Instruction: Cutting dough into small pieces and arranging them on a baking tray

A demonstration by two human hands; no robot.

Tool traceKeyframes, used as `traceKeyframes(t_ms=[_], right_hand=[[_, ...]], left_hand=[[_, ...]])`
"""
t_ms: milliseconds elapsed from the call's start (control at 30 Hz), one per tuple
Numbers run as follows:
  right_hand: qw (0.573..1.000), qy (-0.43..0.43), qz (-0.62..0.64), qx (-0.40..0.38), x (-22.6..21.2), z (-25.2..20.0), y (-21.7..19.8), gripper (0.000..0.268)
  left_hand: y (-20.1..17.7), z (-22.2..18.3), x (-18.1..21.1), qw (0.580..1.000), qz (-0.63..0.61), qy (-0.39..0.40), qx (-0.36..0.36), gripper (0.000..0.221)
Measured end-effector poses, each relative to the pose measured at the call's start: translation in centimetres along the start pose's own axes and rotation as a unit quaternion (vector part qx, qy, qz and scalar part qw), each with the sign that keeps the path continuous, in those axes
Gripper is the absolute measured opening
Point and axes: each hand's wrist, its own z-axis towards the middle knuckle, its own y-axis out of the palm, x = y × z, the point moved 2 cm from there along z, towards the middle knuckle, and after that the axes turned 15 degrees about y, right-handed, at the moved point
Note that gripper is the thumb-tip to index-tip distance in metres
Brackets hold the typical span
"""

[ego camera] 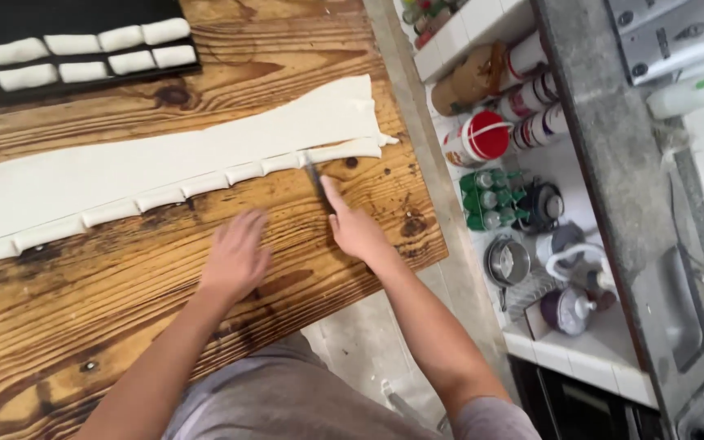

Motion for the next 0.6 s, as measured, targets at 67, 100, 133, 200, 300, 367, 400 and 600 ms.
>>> traceKeyframes(t_ms=[67, 100, 133, 200, 300, 367, 400, 600], right_hand=[[0.996, 0.027, 0.08, 0.015, 0.6, -2.1, -1.2, 0.07], [0.996, 0.03, 0.081, 0.015, 1.1, -1.1, -0.8, 0.07], [0.994, 0.031, 0.104, 0.029, 1.5, -0.2, -0.5, 0.07], [0.991, 0.029, 0.124, 0.036, 1.7, 1.6, 0.0, 0.069], [0.991, 0.007, 0.121, 0.055, 1.4, 4.8, -0.6, 0.071], [0.993, -0.013, 0.108, 0.051, 1.7, 6.1, -0.3, 0.075], [0.993, -0.008, 0.108, 0.044, 2.1, 5.9, -0.6, 0.075], [0.998, 0.025, 0.053, 0.019, 6.4, 4.0, -1.3, 0.07]], left_hand=[[3.9, 5.3, 1.0, 0.996, -0.005, 0.046, -0.078, 0.067], [4.6, 7.6, 1.7, 0.996, -0.008, 0.049, -0.079, 0.067], [5.6, 9.8, 2.4, 0.989, 0.008, 0.04, -0.142, 0.069], [7.2, 12.1, 2.9, 0.977, 0.022, 0.024, -0.21, 0.072], [9.1, 14.1, 2.0, 0.976, 0.063, 0.002, -0.206, 0.073], [9.4, 14.2, 1.8, 0.978, 0.085, 0.002, -0.193, 0.073], [9.8, 13.9, 1.6, 0.977, 0.08, 0.001, -0.199, 0.073], [11.8, 15.6, 1.1, 0.989, 0.085, 0.046, -0.114, 0.074]])
